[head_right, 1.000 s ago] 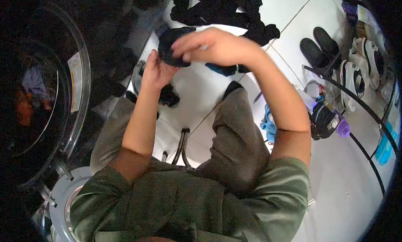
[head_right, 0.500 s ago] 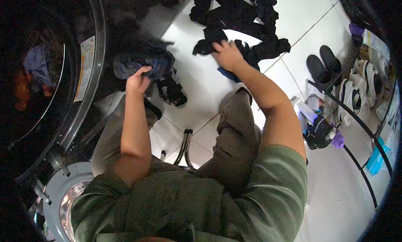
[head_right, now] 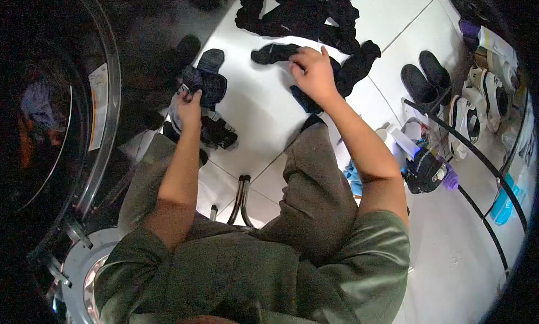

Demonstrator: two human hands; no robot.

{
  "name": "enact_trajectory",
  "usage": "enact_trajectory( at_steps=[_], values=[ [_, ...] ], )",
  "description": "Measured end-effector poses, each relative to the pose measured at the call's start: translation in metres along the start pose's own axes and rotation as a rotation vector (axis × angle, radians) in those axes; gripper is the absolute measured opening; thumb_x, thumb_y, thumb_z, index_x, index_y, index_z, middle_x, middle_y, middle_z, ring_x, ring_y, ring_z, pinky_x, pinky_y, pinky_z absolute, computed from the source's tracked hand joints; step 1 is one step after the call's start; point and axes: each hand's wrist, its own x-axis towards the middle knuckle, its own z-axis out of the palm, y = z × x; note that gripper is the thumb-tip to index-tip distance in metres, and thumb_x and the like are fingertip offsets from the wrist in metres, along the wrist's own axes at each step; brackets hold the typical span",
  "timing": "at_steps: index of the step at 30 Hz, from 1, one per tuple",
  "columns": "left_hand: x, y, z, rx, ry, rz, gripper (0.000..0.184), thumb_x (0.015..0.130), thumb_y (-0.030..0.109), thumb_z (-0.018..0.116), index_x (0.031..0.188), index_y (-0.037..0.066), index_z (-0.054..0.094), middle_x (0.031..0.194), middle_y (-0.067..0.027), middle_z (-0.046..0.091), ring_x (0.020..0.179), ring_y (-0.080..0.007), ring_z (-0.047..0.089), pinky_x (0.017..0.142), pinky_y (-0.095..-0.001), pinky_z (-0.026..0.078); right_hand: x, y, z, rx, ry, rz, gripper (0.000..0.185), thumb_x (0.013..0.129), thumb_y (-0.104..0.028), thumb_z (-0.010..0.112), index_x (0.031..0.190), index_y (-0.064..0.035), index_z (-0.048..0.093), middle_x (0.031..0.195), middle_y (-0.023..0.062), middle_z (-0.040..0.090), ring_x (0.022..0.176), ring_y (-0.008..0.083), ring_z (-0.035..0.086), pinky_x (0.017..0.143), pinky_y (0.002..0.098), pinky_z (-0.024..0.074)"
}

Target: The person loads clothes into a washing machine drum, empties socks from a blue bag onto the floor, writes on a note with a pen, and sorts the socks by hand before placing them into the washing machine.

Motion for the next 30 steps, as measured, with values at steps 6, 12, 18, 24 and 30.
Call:
enact_trajectory(
  at_steps=[6, 12, 18, 24, 30],
  values=[
    [-0.053, 0.043, 0.038, 0.555, 0.155, 1.011, 0.044, 0.062, 0.015, 0.069, 0.102, 0.004, 0.053, 0.123, -0.0256, 0.037, 0.111, -0.0419, 0.037, 0.094, -0.0464, 0.030, 0.017, 0.048, -0.034, 0.599, 0.136, 0.460, 0.019, 0.073, 0.003, 0.058, 0.090, -0.0030, 0.063, 0.093, 0.0030, 0.059, 0.086, 0.0134, 0.054, 0.080, 0.0240, 0.0406],
    [-0.051, 0.070, 0.092, 0.506, -0.181, 0.998, 0.037, 0.064, 0.011, 0.068, 0.098, 0.007, 0.056, 0.126, -0.0248, 0.035, 0.116, -0.0415, 0.034, 0.096, -0.0456, 0.030, -0.017, 0.143, -0.024, 0.257, 0.158, 0.812, 0.031, 0.069, -0.016, 0.065, 0.098, -0.0056, 0.062, 0.100, 0.0181, 0.061, 0.091, 0.0260, 0.059, 0.079, 0.0291, 0.0440],
    [-0.060, 0.079, 0.123, 0.395, -0.287, 0.961, 0.028, 0.069, 0.012, 0.065, 0.096, 0.009, 0.058, 0.118, -0.0161, 0.048, 0.106, -0.0307, 0.047, 0.091, -0.0382, 0.037, -0.018, 0.106, -0.007, -0.232, 0.212, 0.565, 0.031, 0.069, -0.023, 0.066, 0.095, -0.0064, 0.059, 0.090, 0.0171, 0.057, 0.088, 0.0336, 0.055, 0.075, 0.0417, 0.0453],
    [-0.080, 0.092, 0.149, -0.026, -0.867, 0.131, 0.033, 0.081, 0.026, 0.057, 0.108, 0.007, 0.053, 0.104, -0.0082, 0.059, 0.092, -0.0208, 0.057, 0.083, -0.0313, 0.041, 0.006, 0.091, 0.009, -0.393, 0.129, 0.419, 0.021, 0.066, -0.020, 0.064, 0.077, -0.0028, 0.057, 0.082, 0.0149, 0.056, 0.077, 0.0326, 0.056, 0.065, 0.0448, 0.0447],
    [-0.051, 0.086, 0.156, -0.510, -1.243, -0.291, 0.045, 0.091, 0.036, 0.041, 0.123, 0.004, 0.041, 0.113, -0.0097, 0.056, 0.100, -0.0222, 0.054, 0.089, -0.0358, 0.041, -0.016, -0.015, 0.046, -0.194, -0.232, -0.163, 0.020, 0.063, -0.009, 0.060, 0.082, -0.0058, 0.054, 0.091, 0.0139, 0.051, 0.080, 0.0295, 0.053, 0.067, 0.0418, 0.0420]
  ],
)
